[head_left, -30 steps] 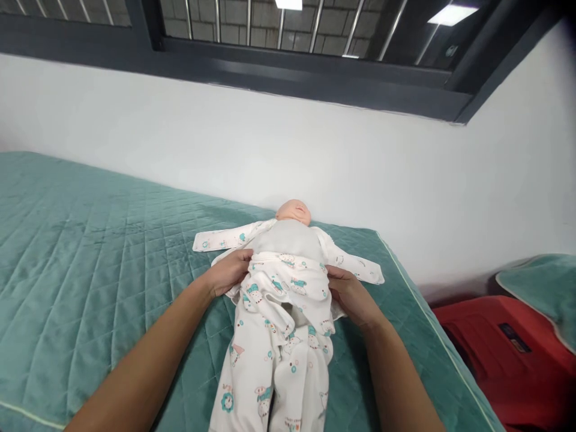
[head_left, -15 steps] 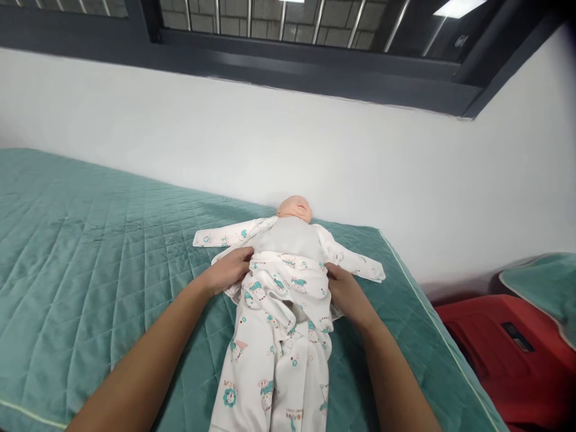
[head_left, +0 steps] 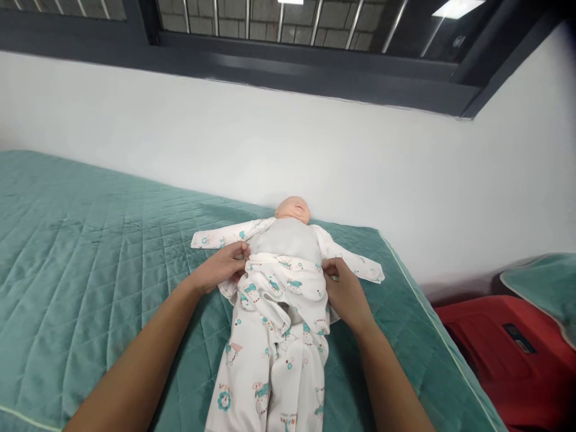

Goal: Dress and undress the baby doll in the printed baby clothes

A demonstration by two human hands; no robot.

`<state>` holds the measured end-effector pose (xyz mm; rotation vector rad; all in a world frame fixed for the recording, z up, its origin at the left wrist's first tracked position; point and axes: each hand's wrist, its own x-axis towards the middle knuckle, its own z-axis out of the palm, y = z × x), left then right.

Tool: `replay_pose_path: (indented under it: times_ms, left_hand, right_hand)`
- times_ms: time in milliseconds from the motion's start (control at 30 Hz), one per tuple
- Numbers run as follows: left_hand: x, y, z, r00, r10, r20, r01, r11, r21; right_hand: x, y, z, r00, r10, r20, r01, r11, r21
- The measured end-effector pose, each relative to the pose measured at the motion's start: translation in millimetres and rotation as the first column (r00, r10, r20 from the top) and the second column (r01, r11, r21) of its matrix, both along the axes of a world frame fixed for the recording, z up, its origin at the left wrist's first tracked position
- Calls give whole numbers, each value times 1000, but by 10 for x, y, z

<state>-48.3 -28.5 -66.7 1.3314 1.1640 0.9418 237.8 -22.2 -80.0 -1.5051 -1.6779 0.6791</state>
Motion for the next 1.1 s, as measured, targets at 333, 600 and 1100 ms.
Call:
replay_pose_path:
  times_ms: [333, 600, 1100]
  left_hand:
    - [-22, 27, 25, 998, 26, -60, -8, 960, 281]
    - [-16, 70, -71, 973, 35, -229, 87, 861, 501]
    - [31, 6, -7, 961, -54, -272, 189, 844, 502]
  right_hand:
    - [-81, -134, 208, 963, 225, -147, -202, 967, 152]
    - [-53, -153, 210, 961, 248, -125, -249, 968, 3]
    - [-68, -120, 227, 930, 366, 37, -366, 915, 170]
